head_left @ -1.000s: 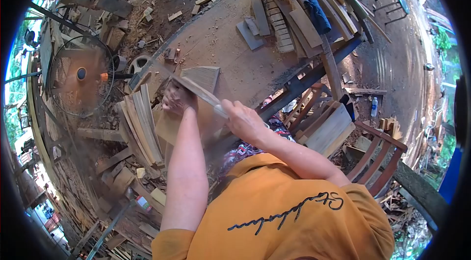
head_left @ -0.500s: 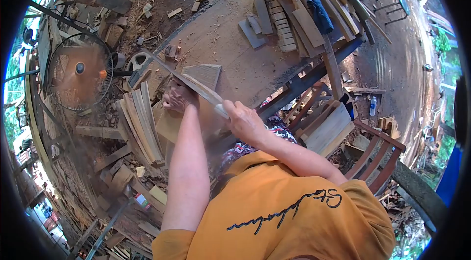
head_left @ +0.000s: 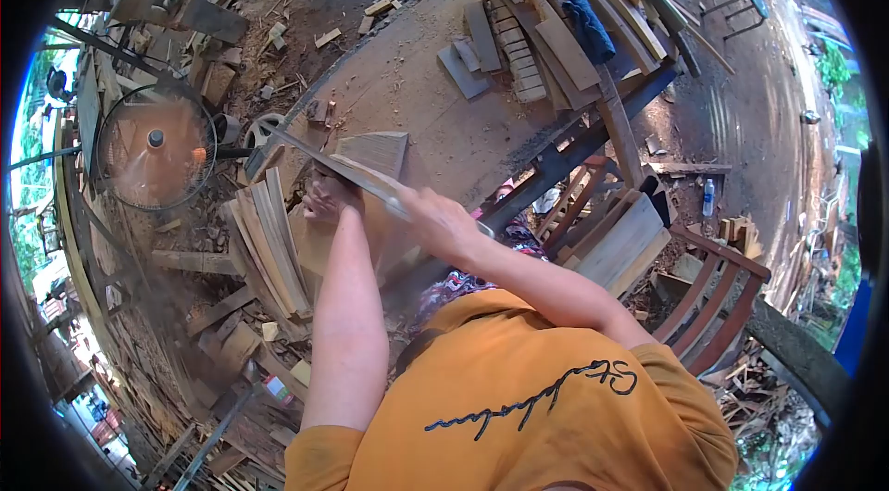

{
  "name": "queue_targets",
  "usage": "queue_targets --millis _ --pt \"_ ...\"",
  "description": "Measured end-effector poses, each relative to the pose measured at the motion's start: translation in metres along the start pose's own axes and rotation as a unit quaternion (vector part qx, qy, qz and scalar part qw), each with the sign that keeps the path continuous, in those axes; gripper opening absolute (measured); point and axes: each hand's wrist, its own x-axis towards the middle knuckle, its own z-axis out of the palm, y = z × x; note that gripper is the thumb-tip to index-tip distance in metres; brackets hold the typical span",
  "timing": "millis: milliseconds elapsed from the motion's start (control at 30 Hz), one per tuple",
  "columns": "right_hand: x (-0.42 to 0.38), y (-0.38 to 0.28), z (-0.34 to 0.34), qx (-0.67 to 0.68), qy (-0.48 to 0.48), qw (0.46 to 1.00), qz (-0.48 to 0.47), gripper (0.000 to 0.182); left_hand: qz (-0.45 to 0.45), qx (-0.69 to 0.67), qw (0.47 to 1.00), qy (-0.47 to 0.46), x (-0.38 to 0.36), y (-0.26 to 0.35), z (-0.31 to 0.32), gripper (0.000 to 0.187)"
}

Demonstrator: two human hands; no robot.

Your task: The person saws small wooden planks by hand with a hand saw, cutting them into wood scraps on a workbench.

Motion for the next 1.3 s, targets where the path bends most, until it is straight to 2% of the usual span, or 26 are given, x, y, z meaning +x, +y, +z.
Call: queue_targets --millis 67,133,200,300,367,400,467,500,533,567,633,700,767,867,967,1067,1167,1267,1300 --pt "-0.035 0.001 -0.017 -0.003 0.004 1.0 0.001 0.021 -0.04 -0.014 0.999 -0.034 0.004 -0.004 0.007 0.036" --pt "-0.064 0.002 -0.04 -0.003 -0.003 1.0 0.009 0.02 -0.032 -0.001 0.999 0.009 0.008 -0.009 0.024 0.04" --pt "-0.076 0.002 -0.054 -0.038 -0.041 0.997 0.048 0.02 -0.04 -0.011 0.999 0.005 0.009 -0.005 0.017 0.04" --pt "-0.029 -0.007 -0.034 -0.007 -0.013 1.0 0.027 0.02 -0.035 -0.029 0.999 -0.007 0.002 -0.005 0.014 0.041" --pt "0.007 -0.001 0.003 -0.018 0.003 1.0 0.006 0.021 -0.027 -0.04 0.999 -0.005 0.002 -0.005 0.011 0.04" --pt "0.018 0.0 0.014 -0.03 0.021 0.999 -0.01 0.021 -0.01 0.004 1.0 -0.006 0.003 -0.006 0.011 0.04" --pt "-0.001 -0.008 -0.013 -0.015 0.004 1.0 0.002 0.021 0.008 0.051 0.999 -0.014 0.005 -0.017 0.032 0.041" --pt "-0.018 -0.007 -0.029 -0.006 -0.02 1.0 0.012 0.021 0.061 0.071 0.994 0.052 0.006 -0.029 0.057 0.039" --pt "-0.039 0.0 -0.037 -0.007 -0.004 1.0 0.006 0.023 0.112 0.09 0.983 0.118 0.006 -0.035 0.072 0.038" --pt "-0.052 0.003 -0.045 -0.011 -0.011 1.0 0.006 0.023 0.106 0.089 0.984 0.113 0.006 -0.028 0.064 0.038" --pt "-0.067 0.005 -0.053 -0.016 -0.045 0.996 0.073 0.021 -0.037 0.006 0.999 -0.017 0.009 -0.007 0.025 0.034" --pt "-0.032 0.006 -0.026 -0.003 -0.047 0.996 0.072 0.023 -0.032 0.012 0.999 -0.036 0.007 -0.009 0.025 0.037" --pt "0.006 0.009 0.005 -0.006 0.005 1.0 0.001 0.025 -0.002 -0.048 0.998 0.027 0.013 -0.02 0.046 0.042" --pt "0.001 0.003 -0.009 -0.009 -0.017 1.0 -0.003 0.024 0.002 0.009 1.0 -0.002 -0.001 -0.002 0.006 0.039" --pt "-0.047 -0.002 -0.052 0.001 -0.053 0.998 0.045 0.025 -0.053 0.001 0.998 -0.039 0.006 0.0 0.008 0.048" --pt "-0.05 -0.002 -0.054 -0.018 -0.065 0.997 0.046 0.025 -0.039 -0.008 0.998 -0.042 0.008 -0.006 0.016 0.048" --pt "-0.004 0.008 -0.006 0.031 -0.022 0.999 0.02 0.029 0.003 -0.024 0.999 -0.031 0.025 -0.039 0.08 0.049" --pt "0.021 -0.002 0.002 0.02 -0.027 0.999 0.021 0.029 -0.023 -0.013 0.999 -0.036 0.005 -0.004 0.009 0.049" --pt "0.013 -0.002 -0.005 0.02 -0.024 0.999 0.025 0.029 -0.018 -0.013 0.999 -0.038 0.007 -0.003 0.011 0.049"
